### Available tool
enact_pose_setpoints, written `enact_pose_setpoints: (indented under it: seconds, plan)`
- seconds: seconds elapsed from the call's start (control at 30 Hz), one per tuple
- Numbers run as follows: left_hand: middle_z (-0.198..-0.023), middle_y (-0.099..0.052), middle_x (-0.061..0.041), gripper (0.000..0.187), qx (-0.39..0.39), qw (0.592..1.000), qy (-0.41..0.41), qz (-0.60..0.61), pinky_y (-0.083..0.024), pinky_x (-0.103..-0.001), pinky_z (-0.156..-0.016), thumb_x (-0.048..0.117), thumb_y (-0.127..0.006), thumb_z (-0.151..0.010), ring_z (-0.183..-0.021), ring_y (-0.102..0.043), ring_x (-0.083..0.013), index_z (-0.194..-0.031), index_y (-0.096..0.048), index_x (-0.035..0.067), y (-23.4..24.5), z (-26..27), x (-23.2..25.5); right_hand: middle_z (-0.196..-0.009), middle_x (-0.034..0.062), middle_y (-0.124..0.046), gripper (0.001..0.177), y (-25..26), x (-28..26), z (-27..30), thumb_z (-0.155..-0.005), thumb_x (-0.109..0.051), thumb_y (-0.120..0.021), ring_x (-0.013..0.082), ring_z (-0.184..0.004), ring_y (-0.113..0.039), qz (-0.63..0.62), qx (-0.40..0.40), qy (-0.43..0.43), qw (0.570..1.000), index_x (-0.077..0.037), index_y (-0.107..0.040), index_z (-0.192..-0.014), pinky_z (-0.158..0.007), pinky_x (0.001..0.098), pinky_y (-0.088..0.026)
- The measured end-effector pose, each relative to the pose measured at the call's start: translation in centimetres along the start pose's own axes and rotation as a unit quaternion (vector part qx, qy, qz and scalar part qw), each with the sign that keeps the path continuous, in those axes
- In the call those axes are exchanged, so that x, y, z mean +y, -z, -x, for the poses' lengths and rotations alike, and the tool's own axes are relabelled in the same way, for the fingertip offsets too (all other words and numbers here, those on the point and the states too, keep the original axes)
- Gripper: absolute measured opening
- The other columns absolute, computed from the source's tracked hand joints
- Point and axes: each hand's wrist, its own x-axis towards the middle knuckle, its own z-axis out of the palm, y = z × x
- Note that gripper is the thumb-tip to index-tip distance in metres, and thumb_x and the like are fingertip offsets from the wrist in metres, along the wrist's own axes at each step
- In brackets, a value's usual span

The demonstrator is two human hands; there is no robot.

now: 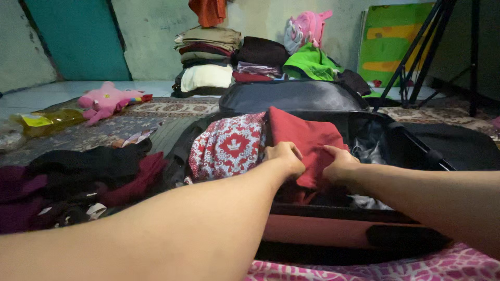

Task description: The person unzips a pink suitcase, opens it, and removes several folded items of clothing, placing them on the floor next to the suitcase.

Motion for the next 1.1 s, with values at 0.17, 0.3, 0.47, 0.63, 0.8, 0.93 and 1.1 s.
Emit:
enact_pose_setpoints:
  seconds: [0.17,0.3,0.47,0.63,0.8,0.93,1.1]
  plan:
    - [-0.134,-0.069,-0.007,0.049,0.021,0.999,-0.03,0.028,-0.051,-0.035,-0.108,0.015,-0.073,-0.075,-0.126,-0.065,-0.0239,-0.122,-0.074,0.029,1.3,-0.2,0.0,-0.136,0.0135,-0.066,0.082,-0.3,-0.7,0.3,-0.076,-0.002,-0.062,0.0319,-0.119,-0.069,-0.066,0.067,0.052,0.994,-0.034,-0.054,-0.151,-0.096,0.0426,-0.059]
    - [-0.141,-0.062,-0.011,0.061,0.053,0.997,-0.021,0.047,-0.047,-0.037,-0.11,0.015,-0.074,-0.076,-0.132,-0.059,-0.0275,-0.135,-0.067,0.028,2.9,0.8,0.1,-0.138,0.0175,-0.065,0.079,0.3,-1.9,0.6,-0.074,-0.008,-0.065,0.0339,-0.126,-0.064,-0.021,0.105,0.102,0.989,-0.029,-0.055,-0.15,-0.105,0.0417,-0.052]
    - [-0.14,-0.063,-0.011,0.063,0.083,0.994,-0.038,0.056,-0.047,-0.038,-0.11,0.014,-0.072,-0.076,-0.132,-0.059,-0.0276,-0.137,-0.065,0.026,5.1,1.2,-0.9,-0.14,0.0204,-0.062,0.08,1.2,-4.8,2.4,-0.072,-0.009,-0.068,0.0354,-0.131,-0.058,-0.013,0.119,0.141,0.983,-0.028,-0.055,-0.149,-0.11,0.0424,-0.047]
    - [-0.138,-0.066,-0.009,0.062,0.151,0.985,-0.062,0.058,-0.047,-0.037,-0.109,0.015,-0.073,-0.073,-0.13,-0.061,-0.0272,-0.134,-0.068,0.025,7.9,1.0,-2.2,-0.147,0.0181,-0.052,0.084,1.5,-9.0,4.8,-0.073,-0.01,-0.067,0.0355,-0.137,-0.051,-0.011,0.12,0.149,0.981,-0.032,-0.05,-0.153,-0.113,0.0446,-0.043]
    - [-0.136,-0.066,-0.012,0.063,0.18,0.98,-0.052,0.069,-0.049,-0.037,-0.107,0.017,-0.074,-0.073,-0.127,-0.062,-0.0283,-0.135,-0.067,0.026,11.5,1.7,-3.6,-0.15,0.016,-0.049,0.084,0.8,-12.9,6.3,-0.074,-0.013,-0.069,0.0353,-0.14,-0.049,-0.024,0.127,0.169,0.977,-0.033,-0.049,-0.152,-0.114,0.0458,-0.043]
    - [-0.133,-0.068,-0.012,0.064,0.219,0.974,-0.036,0.043,-0.05,-0.038,-0.107,0.016,-0.072,-0.071,-0.124,-0.065,-0.0293,-0.133,-0.069,0.031,14.3,1.9,-5.1,-0.149,0.0172,-0.05,0.085,0.3,-15.8,6.9,-0.072,-0.011,-0.068,0.0355,-0.138,-0.05,-0.028,0.12,0.203,0.971,-0.031,-0.049,-0.152,-0.112,0.0459,-0.044]
    - [-0.131,-0.069,-0.012,0.065,0.243,0.969,-0.008,0.048,-0.051,-0.039,-0.105,0.014,-0.071,-0.069,-0.122,-0.065,-0.03,-0.131,-0.07,0.032,17.1,1.8,-7.3,-0.147,0.0181,-0.052,0.085,-1.0,-19.1,7.5,-0.071,-0.012,-0.07,0.0365,-0.134,-0.054,-0.008,0.127,0.236,0.963,-0.03,-0.05,-0.152,-0.11,0.0464,-0.047]
